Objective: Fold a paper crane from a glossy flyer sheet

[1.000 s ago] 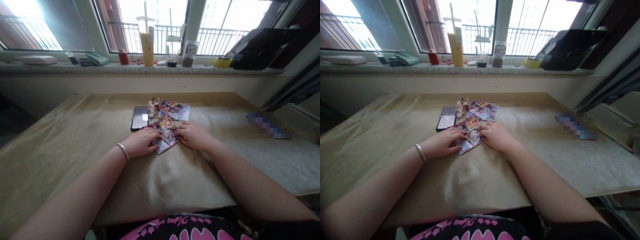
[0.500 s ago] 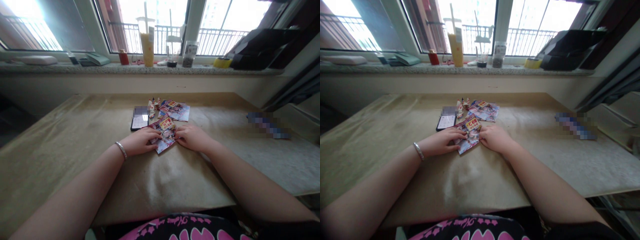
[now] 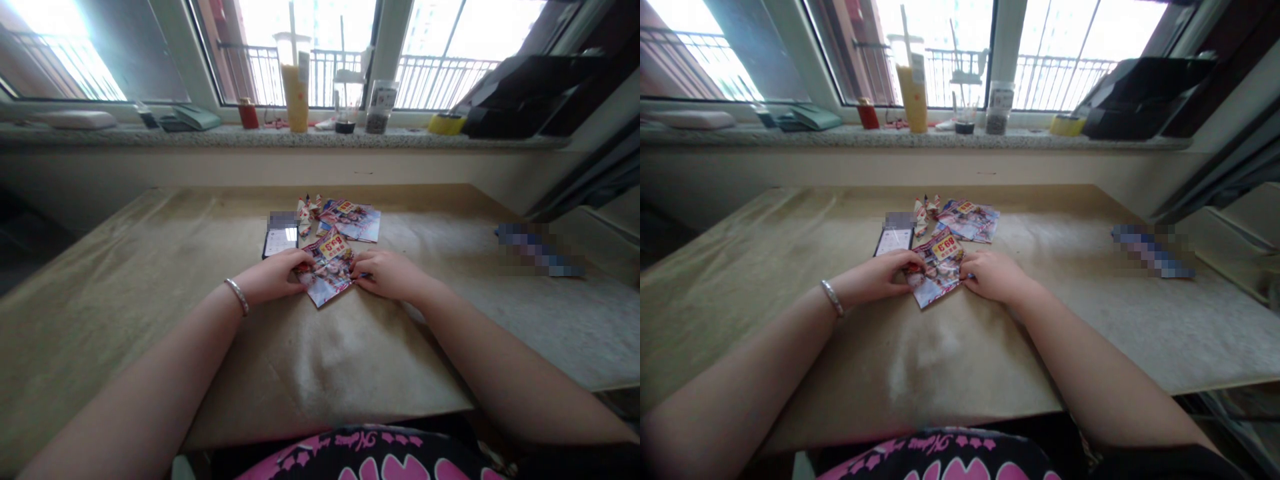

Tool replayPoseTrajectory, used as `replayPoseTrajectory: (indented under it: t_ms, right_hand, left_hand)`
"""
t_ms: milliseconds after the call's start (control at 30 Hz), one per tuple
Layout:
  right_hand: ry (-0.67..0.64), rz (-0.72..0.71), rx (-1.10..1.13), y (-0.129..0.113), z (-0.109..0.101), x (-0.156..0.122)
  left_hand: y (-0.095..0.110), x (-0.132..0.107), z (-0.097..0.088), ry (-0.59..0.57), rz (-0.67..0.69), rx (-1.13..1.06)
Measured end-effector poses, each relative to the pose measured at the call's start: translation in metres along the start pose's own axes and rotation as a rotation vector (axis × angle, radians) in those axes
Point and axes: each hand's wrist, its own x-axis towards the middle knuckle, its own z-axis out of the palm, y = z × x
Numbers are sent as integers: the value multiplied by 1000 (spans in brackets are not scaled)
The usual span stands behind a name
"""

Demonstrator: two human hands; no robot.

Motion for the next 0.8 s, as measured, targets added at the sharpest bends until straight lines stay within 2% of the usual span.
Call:
replayPoseTrajectory:
  t_ms: [133,233,500,800]
  right_hand:
    - [39,-83,-44,-6,2,1]
    - [28,-110,-24,-9,4,3]
    - [20,-69,100,-3,6,3]
    - [34,35,115,-6,6,5]
  left_hand:
    - [-2,1,2,59,-14,45]
    - [0,1,2,39,60,82]
    - [6,2,3,20,208,121]
    - [9,3,1,-15,250,80]
